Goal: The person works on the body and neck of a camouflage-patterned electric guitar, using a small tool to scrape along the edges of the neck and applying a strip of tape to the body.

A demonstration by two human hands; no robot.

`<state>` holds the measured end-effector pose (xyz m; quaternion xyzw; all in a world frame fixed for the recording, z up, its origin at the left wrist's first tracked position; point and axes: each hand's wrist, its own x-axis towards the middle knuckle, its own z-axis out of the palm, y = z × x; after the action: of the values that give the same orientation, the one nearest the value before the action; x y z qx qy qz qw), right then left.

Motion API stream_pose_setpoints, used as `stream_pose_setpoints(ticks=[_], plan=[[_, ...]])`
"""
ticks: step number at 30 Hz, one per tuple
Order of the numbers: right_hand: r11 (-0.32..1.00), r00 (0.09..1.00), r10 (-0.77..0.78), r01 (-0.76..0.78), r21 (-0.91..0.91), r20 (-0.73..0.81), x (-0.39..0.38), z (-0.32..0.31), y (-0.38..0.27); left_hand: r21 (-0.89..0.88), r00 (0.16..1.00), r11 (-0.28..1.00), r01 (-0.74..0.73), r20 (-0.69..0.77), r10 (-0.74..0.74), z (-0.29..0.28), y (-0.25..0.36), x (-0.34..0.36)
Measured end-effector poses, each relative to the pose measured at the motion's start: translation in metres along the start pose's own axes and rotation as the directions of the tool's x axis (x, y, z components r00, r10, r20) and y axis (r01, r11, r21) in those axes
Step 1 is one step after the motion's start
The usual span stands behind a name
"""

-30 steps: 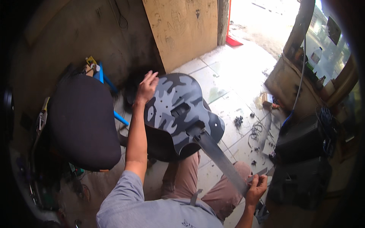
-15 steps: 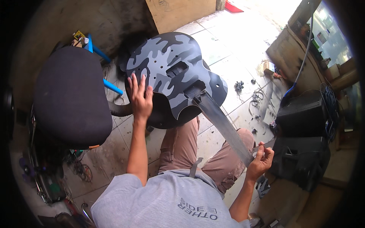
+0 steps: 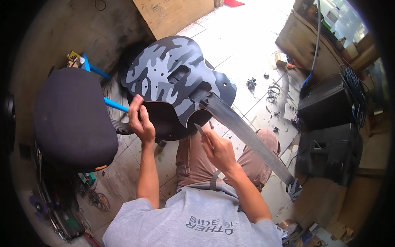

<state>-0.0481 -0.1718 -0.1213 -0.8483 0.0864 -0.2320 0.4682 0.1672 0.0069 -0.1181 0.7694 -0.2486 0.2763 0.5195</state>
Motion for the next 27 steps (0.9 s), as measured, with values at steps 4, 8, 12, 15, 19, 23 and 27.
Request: stream_pose_setpoints(ticks=[4,8,12,15,19,23,27], plan=[[0.964,0.992,-0.025,-0.008,-0.267,-0.122,0.025,0.017,-0.004,0.184,0.994,0.981,0.067,-0.091,-0.051,0.009,-0.040,0.037],[0.999,0.995,-0.038,0.034,-0.042,-0.089,0.032,0.023,-0.009,0.152,0.990,0.979,0.135,-0.065,-0.126,0.021,-0.083,0.029],[0.999,0.998,-0.054,0.054,0.001,0.009,0.029,0.022,0.006,0.168,0.991,0.977,0.131,-0.060,-0.123,0.030,-0.076,0.026],[0.997,0.998,-0.070,0.070,-0.043,-0.006,0.033,0.025,0.014,0.171,0.990,0.976,0.137,-0.056,-0.129,0.029,-0.076,0.025],[0.983,0.986,-0.079,0.052,-0.174,-0.149,0.035,0.032,0.017,0.186,0.991,0.974,0.131,-0.060,-0.121,0.027,-0.077,0.026],[0.974,0.973,-0.101,0.054,-0.220,-0.209,0.034,0.037,0.018,0.173,0.990,0.975,0.137,-0.049,-0.130,0.027,-0.075,0.026],[0.970,0.973,-0.194,0.172,-0.174,-0.122,0.027,0.044,0.008,0.201,0.990,0.970,0.138,-0.067,-0.127,0.029,-0.076,0.025]])
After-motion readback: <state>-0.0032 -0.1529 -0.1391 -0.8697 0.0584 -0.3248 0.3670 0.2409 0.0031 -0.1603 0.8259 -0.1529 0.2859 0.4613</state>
